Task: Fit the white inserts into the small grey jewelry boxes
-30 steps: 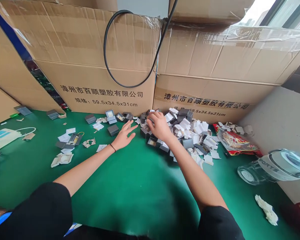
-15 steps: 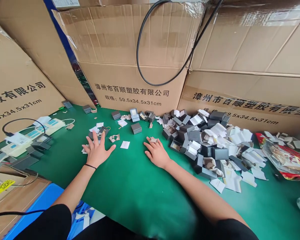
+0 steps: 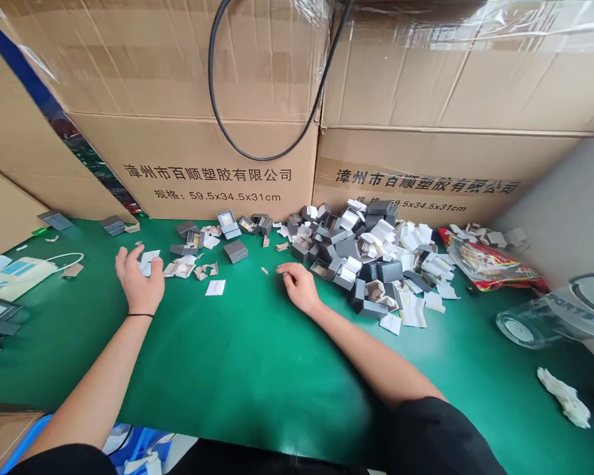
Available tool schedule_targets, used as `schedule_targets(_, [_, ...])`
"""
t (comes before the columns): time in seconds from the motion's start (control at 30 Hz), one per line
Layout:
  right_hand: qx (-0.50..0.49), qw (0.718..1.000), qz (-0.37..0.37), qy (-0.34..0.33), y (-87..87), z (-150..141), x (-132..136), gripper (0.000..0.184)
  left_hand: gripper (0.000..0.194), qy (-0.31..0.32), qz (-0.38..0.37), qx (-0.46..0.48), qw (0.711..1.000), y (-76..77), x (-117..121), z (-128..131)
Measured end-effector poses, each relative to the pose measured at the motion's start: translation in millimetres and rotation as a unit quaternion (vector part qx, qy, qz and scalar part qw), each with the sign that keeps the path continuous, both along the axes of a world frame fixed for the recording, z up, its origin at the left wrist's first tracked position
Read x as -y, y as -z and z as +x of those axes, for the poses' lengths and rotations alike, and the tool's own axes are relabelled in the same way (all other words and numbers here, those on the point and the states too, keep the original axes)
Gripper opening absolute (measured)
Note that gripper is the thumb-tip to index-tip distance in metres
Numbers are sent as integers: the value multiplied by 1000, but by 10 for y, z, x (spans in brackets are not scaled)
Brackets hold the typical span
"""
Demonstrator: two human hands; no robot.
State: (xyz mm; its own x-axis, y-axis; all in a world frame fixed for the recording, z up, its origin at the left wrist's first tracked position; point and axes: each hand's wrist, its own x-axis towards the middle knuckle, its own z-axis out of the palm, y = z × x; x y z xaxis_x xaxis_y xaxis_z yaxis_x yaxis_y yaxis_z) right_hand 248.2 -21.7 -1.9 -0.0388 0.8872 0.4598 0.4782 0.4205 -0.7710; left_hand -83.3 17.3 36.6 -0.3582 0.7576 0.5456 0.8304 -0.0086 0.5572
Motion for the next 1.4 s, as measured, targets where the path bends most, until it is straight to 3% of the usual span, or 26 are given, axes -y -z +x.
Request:
schedule_targets(0.07, [47, 998, 17, -28, -36, -28, 95, 27, 62, 12, -125, 8, 992, 48, -51, -38])
schedule_targets(0.13, [97, 993, 19, -60, -64, -38, 156, 30, 68, 66, -214, -32, 974, 120, -127, -34])
schedule_targets(0.23, [149, 983, 50, -98, -137, 28, 195, 33, 83, 132, -229, -62, 962, 191, -202, 56])
schedule_targets(0.33, [148, 976, 136, -86, -356, 276, 235, 32, 89, 189, -160, -72, 966, 132, -206, 272])
schedule_targets(0.4, [115, 975, 189, -10, -580, 593, 294, 29, 86, 215, -56, -144, 964, 10, -189, 529])
schedule_targets(0.47, [73, 966, 211, 129, -794, 1040, 379, 27, 81, 247, 29, -208, 946, -145, -139, 898])
schedule_targets(0.53, [29, 934, 220, 280, -914, 1576, 482, 28, 77, 323, 94, -227, 914, -275, -6, 1370])
schedule_targets(0.6, [-9, 898, 194, 395, -884, 2124, 591, 32, 69, 431, 119, -220, 867, -327, 246, 1906])
schedule_targets(0.7, [-11, 867, 76, 492, -588, 2798, 719, 35, 56, 609, 123, -254, 741, -226, 789, 2707])
schedule_targets(0.8, [-49, 863, -27, 502, -218, 3211, 714, 46, 52, 731, 122, -290, 606, 4, 1260, 3390])
schedule_targets(0.87, [-65, 869, -49, 489, -46, 3379, 626, 54, 52, 763, 115, -289, 566, 162, 1404, 3754])
schedule_targets(0.93, [-74, 875, -60, 475, 45, 3500, 510, 61, 50, 758, 86, -282, 582, 291, 1406, 4024])
schedule_targets(1.03, [-73, 886, -75, 451, 88, 3638, 359, 69, 46, 733, 28, -264, 626, 422, 1272, 4222])
schedule_targets(1.1, [-66, 896, -86, 430, 101, 3701, 296, 72, 44, 723, 2, -251, 643, 471, 1188, 4245])
schedule_targets(1.2, [-59, 913, -105, 389, 124, 3726, 251, 75, 40, 725, 2, -247, 643, 501, 1146, 4220])
schedule_targets(1.4, [-64, 936, -131, 321, 91, 3495, 270, 79, 53, 709, 7, -250, 660, 474, 1216, 4188])
